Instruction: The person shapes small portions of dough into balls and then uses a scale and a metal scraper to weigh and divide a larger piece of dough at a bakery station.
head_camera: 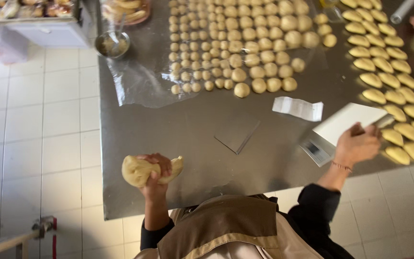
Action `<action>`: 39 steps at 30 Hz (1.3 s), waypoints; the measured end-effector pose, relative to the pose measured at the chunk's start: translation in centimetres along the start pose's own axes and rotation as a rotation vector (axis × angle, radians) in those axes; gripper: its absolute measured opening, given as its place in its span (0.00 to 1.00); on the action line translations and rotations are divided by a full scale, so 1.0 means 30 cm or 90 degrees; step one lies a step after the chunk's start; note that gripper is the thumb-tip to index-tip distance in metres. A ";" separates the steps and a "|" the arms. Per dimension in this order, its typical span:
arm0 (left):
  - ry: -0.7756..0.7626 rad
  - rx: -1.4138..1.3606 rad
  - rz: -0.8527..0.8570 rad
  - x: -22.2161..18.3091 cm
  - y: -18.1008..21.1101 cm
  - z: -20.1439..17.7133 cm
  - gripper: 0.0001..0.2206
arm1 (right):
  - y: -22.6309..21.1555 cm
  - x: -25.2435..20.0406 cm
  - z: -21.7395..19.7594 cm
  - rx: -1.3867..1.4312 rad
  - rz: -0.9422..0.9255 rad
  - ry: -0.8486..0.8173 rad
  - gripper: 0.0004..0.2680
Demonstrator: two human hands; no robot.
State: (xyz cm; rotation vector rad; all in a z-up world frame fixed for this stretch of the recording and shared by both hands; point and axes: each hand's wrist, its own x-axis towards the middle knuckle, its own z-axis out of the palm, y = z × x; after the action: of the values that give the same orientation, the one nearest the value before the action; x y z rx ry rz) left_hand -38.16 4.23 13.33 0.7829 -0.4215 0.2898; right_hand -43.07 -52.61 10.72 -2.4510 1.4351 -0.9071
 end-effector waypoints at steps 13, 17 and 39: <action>-0.006 0.538 0.018 0.074 0.206 -0.065 0.08 | -0.772 -0.991 0.326 0.738 -0.212 -0.828 0.13; 0.182 0.196 -0.077 0.121 0.169 -0.042 0.10 | -0.804 -1.083 0.455 0.677 -0.197 -0.888 0.13; 0.105 0.908 0.038 0.230 -0.230 -0.193 0.26 | -0.576 -0.817 0.277 0.452 -0.401 -0.379 0.10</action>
State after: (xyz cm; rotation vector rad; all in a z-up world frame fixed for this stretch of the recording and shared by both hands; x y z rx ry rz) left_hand -27.83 4.45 8.66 2.1170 -0.0111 0.7233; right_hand -34.26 -24.38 1.04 -2.2797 0.0932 -0.5363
